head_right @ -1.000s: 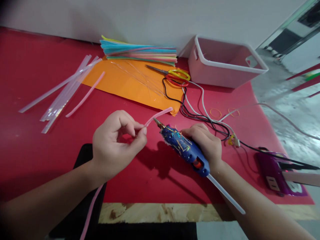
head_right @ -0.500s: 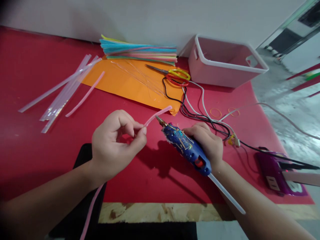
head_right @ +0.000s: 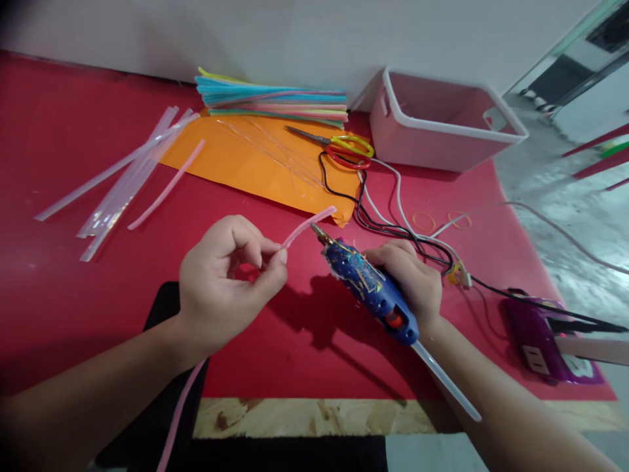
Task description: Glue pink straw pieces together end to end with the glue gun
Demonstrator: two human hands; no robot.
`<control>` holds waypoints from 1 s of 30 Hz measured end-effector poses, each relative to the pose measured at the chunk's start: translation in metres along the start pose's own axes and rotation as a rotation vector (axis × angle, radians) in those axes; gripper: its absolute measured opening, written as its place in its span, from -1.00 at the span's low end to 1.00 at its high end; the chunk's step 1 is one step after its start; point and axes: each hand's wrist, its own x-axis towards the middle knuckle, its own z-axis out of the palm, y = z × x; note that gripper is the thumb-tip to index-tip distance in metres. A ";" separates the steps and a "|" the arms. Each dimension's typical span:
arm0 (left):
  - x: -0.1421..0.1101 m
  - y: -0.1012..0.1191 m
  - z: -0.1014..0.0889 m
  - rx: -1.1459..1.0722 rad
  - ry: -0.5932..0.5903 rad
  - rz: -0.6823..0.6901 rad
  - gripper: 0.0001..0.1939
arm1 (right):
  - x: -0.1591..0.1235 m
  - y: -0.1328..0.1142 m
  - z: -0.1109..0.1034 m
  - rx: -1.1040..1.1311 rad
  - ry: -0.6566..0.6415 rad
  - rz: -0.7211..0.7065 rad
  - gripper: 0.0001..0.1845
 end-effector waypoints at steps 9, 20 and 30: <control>0.001 0.000 -0.001 0.018 0.004 0.021 -0.64 | 0.002 -0.005 -0.004 -0.187 0.027 -0.119 -0.84; -0.001 0.000 0.000 0.023 0.008 0.006 -0.64 | 0.006 -0.010 -0.004 -0.160 0.048 -0.120 -0.87; 0.011 -0.007 0.003 -0.517 -0.134 -0.578 -0.68 | 0.005 -0.008 -0.003 -0.153 0.095 -0.093 -0.86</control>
